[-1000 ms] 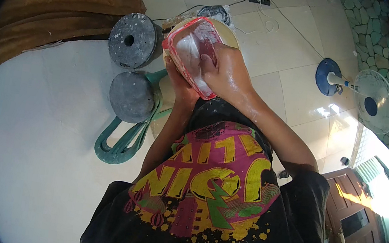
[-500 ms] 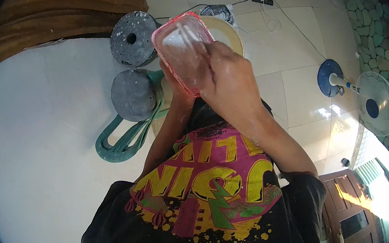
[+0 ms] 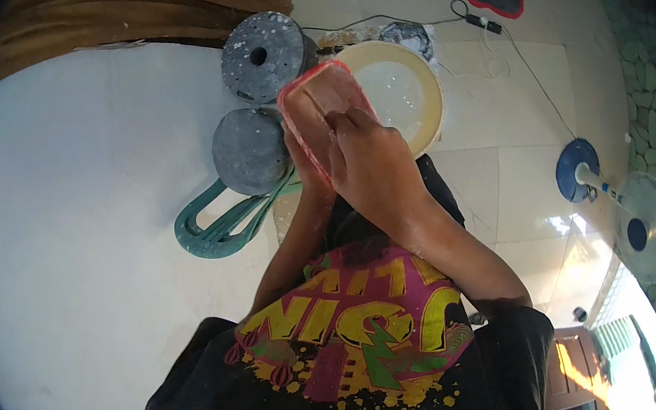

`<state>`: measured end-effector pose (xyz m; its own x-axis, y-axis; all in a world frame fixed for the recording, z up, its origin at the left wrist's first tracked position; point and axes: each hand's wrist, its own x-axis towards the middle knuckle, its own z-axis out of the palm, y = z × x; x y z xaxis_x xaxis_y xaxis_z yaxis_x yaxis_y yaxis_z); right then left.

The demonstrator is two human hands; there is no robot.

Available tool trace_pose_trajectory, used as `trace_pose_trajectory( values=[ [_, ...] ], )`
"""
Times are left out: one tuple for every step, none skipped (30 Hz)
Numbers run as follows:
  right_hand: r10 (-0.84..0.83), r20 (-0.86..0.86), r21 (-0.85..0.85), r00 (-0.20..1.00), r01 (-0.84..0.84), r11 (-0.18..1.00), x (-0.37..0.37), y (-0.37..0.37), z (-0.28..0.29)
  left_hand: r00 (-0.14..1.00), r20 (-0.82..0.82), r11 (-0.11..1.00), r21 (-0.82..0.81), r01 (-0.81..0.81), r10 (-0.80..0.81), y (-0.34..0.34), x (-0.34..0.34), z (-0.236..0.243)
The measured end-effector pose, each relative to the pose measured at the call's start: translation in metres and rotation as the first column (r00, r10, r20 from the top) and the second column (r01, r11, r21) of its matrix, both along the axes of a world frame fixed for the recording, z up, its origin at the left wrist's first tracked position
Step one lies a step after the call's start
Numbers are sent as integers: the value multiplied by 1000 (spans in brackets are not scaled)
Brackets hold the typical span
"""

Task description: Patching or applying putty to a wall surface to fill holes or smooth the texture.

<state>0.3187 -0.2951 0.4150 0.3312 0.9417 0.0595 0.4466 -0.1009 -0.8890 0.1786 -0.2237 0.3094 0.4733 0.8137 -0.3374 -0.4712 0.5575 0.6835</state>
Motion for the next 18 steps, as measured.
trace_pose_trajectory(
  values=[
    [-13,-10,64,1000,14,998,0,5,0,998,43,998,-40,-48,50,0,-4,0],
    [66,15,-16,998,-65,998,-2,10,-1,996,47,995,-66,-72,75,-2,-10,0],
    [135,35,-64,990,-133,989,-3,14,-1,993,51,991,-91,-100,105,-5,-16,0],
    [202,48,-125,978,-195,973,-6,16,-1,988,87,988,-93,-120,128,-8,-22,0],
    [233,39,-93,972,-229,969,-9,19,-1,983,45,979,-108,-175,180,-12,-29,0],
    [265,28,-67,964,-262,963,-13,19,0,973,39,970,-93,-223,227,-15,-35,-1],
    [322,22,-28,947,-321,947,-18,18,2,958,18,954,-93,-285,288,-17,-42,-2],
    [332,9,-59,943,-330,942,-24,19,3,957,36,956,-69,-286,288,-20,-49,-3],
    [368,1,-83,930,-366,927,-30,19,5,952,37,951,-64,-302,305,-24,-56,-4],
    [390,5,-63,921,-389,919,-37,19,7,945,42,945,-58,-322,325,-29,-62,-5],
    [436,27,-131,899,-429,894,-44,20,10,941,88,944,-87,-319,326,-35,-69,-6],
    [466,64,-151,883,-453,879,-52,21,14,924,207,947,-96,-307,321,-40,-75,-8],
    [489,104,-177,866,-468,866,-58,23,17,925,156,936,-126,-329,346,-46,-80,-10],
    [521,105,-166,847,-502,849,-65,24,22,903,241,934,-123,-336,356,-52,-86,-11],
    [548,97,-181,831,-527,830,-72,23,28,880,235,907,-193,-374,413,-58,-92,-13],
    [580,124,-168,805,-559,812,-79,21,34,881,143,872,-281,-401,451,-65,-101,-14],
    [607,146,-171,781,-585,793,-87,19,40,858,118,826,-362,-431,500,-67,-110,-14],
    [616,157,-100,772,-609,787,-97,14,47,843,191,851,-279,-445,503,-74,-117,-12]
  ],
)
